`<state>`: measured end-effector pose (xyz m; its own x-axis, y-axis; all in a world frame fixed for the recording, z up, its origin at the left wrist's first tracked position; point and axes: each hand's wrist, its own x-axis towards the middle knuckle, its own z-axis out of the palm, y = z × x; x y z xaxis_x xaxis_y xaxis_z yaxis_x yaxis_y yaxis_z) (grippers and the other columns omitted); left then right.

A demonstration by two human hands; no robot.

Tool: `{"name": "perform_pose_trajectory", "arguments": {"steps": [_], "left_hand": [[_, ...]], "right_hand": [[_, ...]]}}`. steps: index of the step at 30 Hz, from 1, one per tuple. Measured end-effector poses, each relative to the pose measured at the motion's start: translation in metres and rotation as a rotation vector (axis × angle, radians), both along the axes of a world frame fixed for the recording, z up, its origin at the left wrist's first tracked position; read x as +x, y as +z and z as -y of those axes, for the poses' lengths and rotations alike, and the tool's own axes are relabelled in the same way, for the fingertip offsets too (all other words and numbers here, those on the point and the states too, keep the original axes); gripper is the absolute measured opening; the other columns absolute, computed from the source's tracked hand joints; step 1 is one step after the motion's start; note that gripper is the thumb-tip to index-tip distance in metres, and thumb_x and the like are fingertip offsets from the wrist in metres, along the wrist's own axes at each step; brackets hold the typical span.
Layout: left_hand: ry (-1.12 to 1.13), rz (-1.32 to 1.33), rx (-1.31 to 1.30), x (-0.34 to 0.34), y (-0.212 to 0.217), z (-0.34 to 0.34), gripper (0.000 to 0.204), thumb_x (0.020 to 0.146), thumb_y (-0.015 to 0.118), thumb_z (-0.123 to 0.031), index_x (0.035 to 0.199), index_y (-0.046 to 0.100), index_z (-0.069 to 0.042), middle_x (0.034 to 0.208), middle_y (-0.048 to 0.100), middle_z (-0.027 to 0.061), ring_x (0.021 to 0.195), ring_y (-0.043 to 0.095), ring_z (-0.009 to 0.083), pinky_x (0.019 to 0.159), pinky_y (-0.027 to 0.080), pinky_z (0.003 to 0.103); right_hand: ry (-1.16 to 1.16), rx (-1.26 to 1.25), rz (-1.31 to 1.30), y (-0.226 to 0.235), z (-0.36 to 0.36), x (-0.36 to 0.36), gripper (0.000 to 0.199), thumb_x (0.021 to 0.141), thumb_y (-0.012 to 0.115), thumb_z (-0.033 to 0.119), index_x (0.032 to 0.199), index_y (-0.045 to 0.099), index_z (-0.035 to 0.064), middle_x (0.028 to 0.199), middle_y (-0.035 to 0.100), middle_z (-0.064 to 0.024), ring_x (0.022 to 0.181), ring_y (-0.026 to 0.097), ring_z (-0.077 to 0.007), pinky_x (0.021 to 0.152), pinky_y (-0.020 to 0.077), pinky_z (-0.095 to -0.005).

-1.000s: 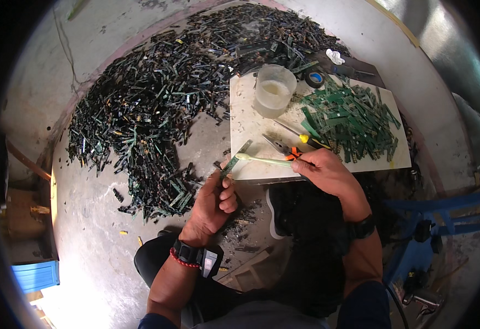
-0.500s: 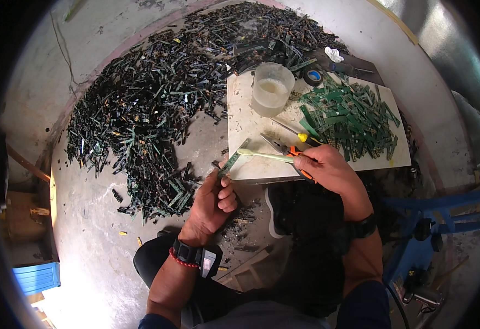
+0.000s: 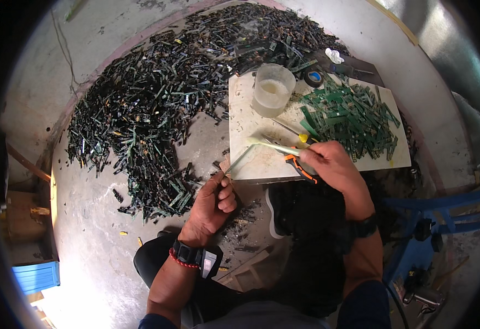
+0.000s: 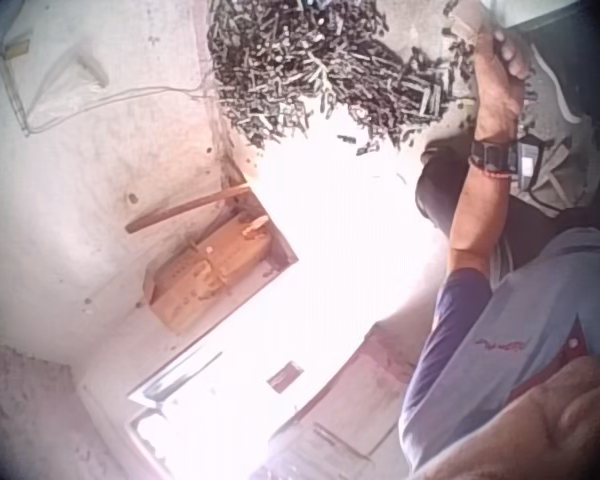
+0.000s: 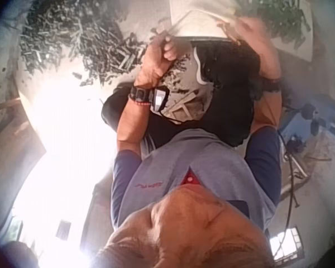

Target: The person sits on the floor and uses pliers and a screwdriver to remove components from green circuit boards. They place the processed boards on a nearby table and discard the removed parts onto a pile on the floor.

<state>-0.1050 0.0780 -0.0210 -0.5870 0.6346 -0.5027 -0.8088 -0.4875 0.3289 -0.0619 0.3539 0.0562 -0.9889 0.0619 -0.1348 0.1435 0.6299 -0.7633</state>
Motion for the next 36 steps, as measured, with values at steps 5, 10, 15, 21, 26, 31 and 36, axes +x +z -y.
{"name": "perform_pose_trajectory", "arguments": {"steps": [5, 10, 15, 21, 26, 31, 36], "left_hand": [[0.003, -0.038, -0.105, 0.001, -0.003, -0.001, 0.024, 0.096, 0.048, -0.031, 0.081, 0.046, -0.011, 0.060, 0.034, -0.0034, 0.046, 0.029, 0.0083, 0.044, 0.026, 0.022], [0.048, -0.151, -0.245, 0.003, -0.005, -0.001, 0.027, 0.095, 0.051, -0.032, 0.079, 0.048, -0.010, 0.059, 0.038, -0.0022, 0.045, 0.032, 0.0083, 0.042, 0.026, 0.023], [0.086, -0.242, -0.353, 0.007, -0.010, -0.003, 0.029, 0.094, 0.052, -0.034, 0.078, 0.050, -0.010, 0.058, 0.039, -0.0024, 0.044, 0.031, 0.0077, 0.040, 0.026, 0.022], [0.112, -0.280, -0.375, 0.007, -0.007, -0.005, 0.029, 0.095, 0.052, -0.033, 0.078, 0.050, -0.010, 0.058, 0.039, -0.0032, 0.044, 0.031, 0.0062, 0.040, 0.025, 0.021], [0.111, -0.329, -0.395, 0.008, -0.007, -0.006, 0.029, 0.096, 0.051, -0.032, 0.079, 0.051, -0.009, 0.059, 0.039, -0.0036, 0.045, 0.030, 0.0055, 0.039, 0.025, 0.021], [0.120, -0.309, -0.399, 0.008, -0.007, -0.006, 0.028, 0.096, 0.051, -0.031, 0.082, 0.052, -0.008, 0.060, 0.039, -0.0039, 0.047, 0.031, 0.0052, 0.041, 0.025, 0.020], [0.111, -0.292, -0.385, 0.007, -0.005, -0.004, 0.027, 0.096, 0.050, -0.031, 0.082, 0.051, -0.008, 0.060, 0.038, -0.0043, 0.048, 0.031, 0.0052, 0.041, 0.025, 0.020]], "right_hand": [[0.091, -0.052, 0.023, 0.006, 0.010, 0.002, 0.030, 0.087, 0.060, 0.019, 0.068, 0.055, -0.0045, 0.052, 0.034, -0.0031, 0.050, 0.031, -0.0085, 0.046, 0.0288, -0.0287], [-0.112, 0.018, -0.006, 0.008, 0.000, 0.000, 0.023, 0.088, 0.058, 0.016, 0.078, 0.064, -0.0042, 0.054, 0.043, -0.0014, 0.052, 0.037, -0.0060, 0.049, 0.0314, -0.0251], [0.157, 0.056, 0.031, 0.010, 0.024, -0.001, 0.029, 0.086, 0.062, 0.020, 0.073, 0.055, -0.0056, 0.054, 0.035, -0.0059, 0.052, 0.032, -0.0089, 0.048, 0.0303, -0.0285], [-0.077, -0.116, -0.098, 0.004, 0.021, -0.004, 0.029, 0.086, 0.064, 0.017, 0.070, 0.056, -0.0057, 0.053, 0.036, -0.0058, 0.050, 0.032, -0.0102, 0.046, 0.0305, -0.0287], [-0.107, 0.013, -0.072, -0.006, 0.020, -0.005, 0.028, 0.086, 0.063, 0.017, 0.072, 0.058, -0.0059, 0.053, 0.038, -0.0054, 0.051, 0.035, -0.0088, 0.047, 0.0322, -0.0280], [0.177, -0.005, -0.050, 0.008, 0.031, -0.001, 0.028, 0.086, 0.064, 0.019, 0.073, 0.060, -0.0058, 0.053, 0.039, -0.0030, 0.050, 0.034, -0.0075, 0.045, 0.0305, -0.0271], [-0.145, -0.139, 0.016, 0.008, 0.028, -0.005, 0.031, 0.085, 0.065, 0.020, 0.070, 0.056, -0.0053, 0.051, 0.034, -0.0053, 0.049, 0.033, -0.0097, 0.047, 0.0313, -0.0299]]}}
